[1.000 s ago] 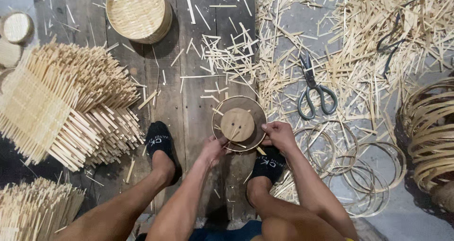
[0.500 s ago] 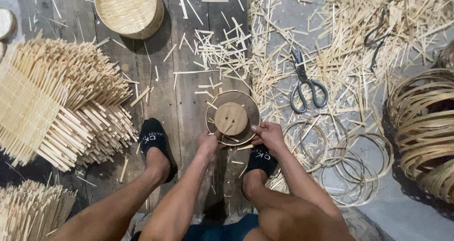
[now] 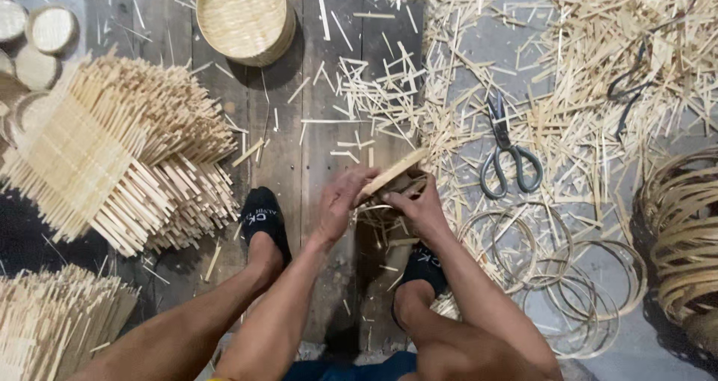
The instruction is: The person sits on the floor and repeatedly trims the protruding bamboo strips from the rim of a small round basket using shears. After each trim, the person places the finished basket aside and picks up a new one to repeat the process.
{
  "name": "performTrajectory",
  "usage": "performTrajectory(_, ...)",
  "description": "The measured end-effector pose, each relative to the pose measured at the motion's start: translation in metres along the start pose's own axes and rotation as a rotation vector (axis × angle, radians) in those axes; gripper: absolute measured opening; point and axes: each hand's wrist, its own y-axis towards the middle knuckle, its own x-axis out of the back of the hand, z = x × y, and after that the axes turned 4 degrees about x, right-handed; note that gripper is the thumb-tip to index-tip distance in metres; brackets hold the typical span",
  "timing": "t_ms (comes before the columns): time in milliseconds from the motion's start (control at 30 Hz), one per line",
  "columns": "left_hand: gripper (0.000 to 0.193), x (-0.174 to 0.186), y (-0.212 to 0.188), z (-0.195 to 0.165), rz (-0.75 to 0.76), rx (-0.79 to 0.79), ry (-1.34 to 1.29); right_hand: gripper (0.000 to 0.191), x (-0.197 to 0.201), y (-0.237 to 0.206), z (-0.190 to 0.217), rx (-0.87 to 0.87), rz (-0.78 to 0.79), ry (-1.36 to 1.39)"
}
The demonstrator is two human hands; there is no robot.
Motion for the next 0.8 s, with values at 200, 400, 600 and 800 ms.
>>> performTrajectory(200, 0.054, -0.017, 0.014, 0.004, 0.037, -0.246, 0.499, 0.062, 0.001, 0.003, -0.013, -0.01, 0.035, 0.099)
performTrajectory(400, 0.048, -0.021, 0.033, -0.014, 0.069, -0.355, 0.63, 0.063, 0.007, 0.01, -0.003, -0.05, 0.047, 0.181)
performTrajectory(600, 0.043, -0.037, 0.045, -0.022, 0.154, -0.169, 0.725, 0.061, 0.028, 0.018, -0.021, -0.047, 0.211, 0.393)
performTrajectory(800, 0.042, 0.037, 0.083, 0.007, -0.18, 0.17, 0.37, 0.069, 0.072, -0.017, -0.062, -0.069, 0.216, 0.701)
